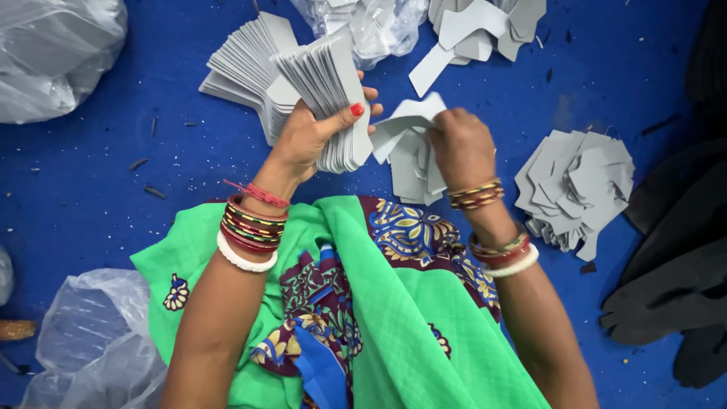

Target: The person sorts and stacks white shoe components on the floor.

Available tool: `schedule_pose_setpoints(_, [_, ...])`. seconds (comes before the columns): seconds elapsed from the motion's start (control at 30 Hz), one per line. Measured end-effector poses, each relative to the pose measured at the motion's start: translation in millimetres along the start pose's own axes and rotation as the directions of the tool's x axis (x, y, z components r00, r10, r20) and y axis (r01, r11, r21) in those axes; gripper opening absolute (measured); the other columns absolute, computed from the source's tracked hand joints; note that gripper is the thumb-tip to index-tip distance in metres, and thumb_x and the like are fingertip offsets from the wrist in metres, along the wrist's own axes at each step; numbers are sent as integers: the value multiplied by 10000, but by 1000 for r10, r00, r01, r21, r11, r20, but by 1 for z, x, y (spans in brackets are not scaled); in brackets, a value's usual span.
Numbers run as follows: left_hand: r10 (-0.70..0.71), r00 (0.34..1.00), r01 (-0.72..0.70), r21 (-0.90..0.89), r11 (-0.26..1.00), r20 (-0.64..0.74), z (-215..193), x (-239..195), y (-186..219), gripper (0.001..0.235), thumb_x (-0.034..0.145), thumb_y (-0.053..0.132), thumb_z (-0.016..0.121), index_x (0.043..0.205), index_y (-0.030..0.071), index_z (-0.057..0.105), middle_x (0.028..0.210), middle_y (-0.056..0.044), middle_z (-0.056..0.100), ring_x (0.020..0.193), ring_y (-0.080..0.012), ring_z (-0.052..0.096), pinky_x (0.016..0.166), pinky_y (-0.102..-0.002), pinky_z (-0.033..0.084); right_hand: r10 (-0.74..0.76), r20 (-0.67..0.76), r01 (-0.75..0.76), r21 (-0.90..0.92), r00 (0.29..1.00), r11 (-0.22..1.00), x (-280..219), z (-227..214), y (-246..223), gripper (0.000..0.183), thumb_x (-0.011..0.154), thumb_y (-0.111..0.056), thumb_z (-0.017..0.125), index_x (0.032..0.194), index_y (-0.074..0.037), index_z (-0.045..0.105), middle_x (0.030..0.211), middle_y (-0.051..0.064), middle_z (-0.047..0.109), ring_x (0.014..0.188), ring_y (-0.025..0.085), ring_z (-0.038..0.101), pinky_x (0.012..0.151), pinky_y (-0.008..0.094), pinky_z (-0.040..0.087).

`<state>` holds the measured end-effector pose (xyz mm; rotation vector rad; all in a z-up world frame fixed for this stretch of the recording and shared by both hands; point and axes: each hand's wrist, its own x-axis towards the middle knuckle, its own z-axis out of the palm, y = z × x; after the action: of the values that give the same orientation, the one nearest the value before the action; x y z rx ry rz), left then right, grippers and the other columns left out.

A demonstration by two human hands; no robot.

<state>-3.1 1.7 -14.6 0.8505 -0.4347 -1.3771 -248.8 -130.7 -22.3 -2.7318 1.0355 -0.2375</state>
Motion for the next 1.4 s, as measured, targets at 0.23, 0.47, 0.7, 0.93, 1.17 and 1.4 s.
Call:
schedule_pose_setpoints(0.23, [-19, 1000, 19, 6, 1000, 11, 6, 2, 3, 530, 983, 100, 697, 1458, 27, 473, 1291, -175, 676, 1191, -292, 708, 942, -406, 654, 453, 280, -495, 725, 847, 478, -10, -69, -4, 261, 1083, -160, 607, 1302, -48, 694, 1044, 68, 719, 856, 90, 638, 724, 240, 540])
schedule_pose_setpoints(0.47, [18, 993, -5, -119, 993, 113, 10, -4, 4, 576, 1013, 117, 715, 1503, 1, 435, 1428, -215, 632, 1294, -316, 663, 1072, -439, 606, 278, 480, -470, 876, 832, -107, -2, -64, -82, 399, 975, -94, 678, 1353, -2, 590, 1081, 42, 702, 871, 109, 692, 712, 252, 584])
schedule_pose_setpoints(0.7, [79, 979, -56, -124, 991, 189, 14, -7, 12, 623, 1012, 130, 724, 1534, 25, 401, 1426, -192, 610, 1323, -327, 637, 1116, -476, 586, 239, 498, -498, 865, 833, -65, 1, -54, -107, 380, 925, -99, 746, 1251, -44, 559, 896, 84, 674, 693, 134, 682, 597, 259, 558])
schedule_pose_setpoints(0.93, [47, 988, -20, -181, 983, 144, 15, -9, 18, 645, 975, 90, 743, 1514, 35, 394, 1376, -173, 610, 1298, -358, 651, 1019, -478, 632, 455, 101, -423, 582, 885, 695, 13, -11, -20, 225, 996, -243, 784, 1119, -61, 733, 1039, 64, 751, 845, 190, 728, 728, 324, 583])
schedule_pose_setpoints(1.17, [56, 991, -38, -147, 988, 121, 7, -5, 13, 634, 975, 50, 737, 1515, 32, 405, 1395, -185, 613, 1304, -354, 647, 1024, -470, 631, 219, -48, -220, -20, 975, 975, 30, 13, 20, 401, 769, -111, 813, 1139, -11, 697, 1102, 222, 623, 1007, 408, 610, 838, 474, 532])
schedule_pose_setpoints(1.4, [34, 997, -28, -79, 996, 73, 5, -6, 10, 608, 966, 32, 713, 1497, 42, 417, 1368, -178, 633, 1269, -339, 667, 998, -447, 648, 372, -179, -342, 177, 911, 923, 10, -5, 72, 200, 981, -70, 682, 1171, -50, 742, 1045, 173, 736, 883, 339, 741, 791, 408, 588])
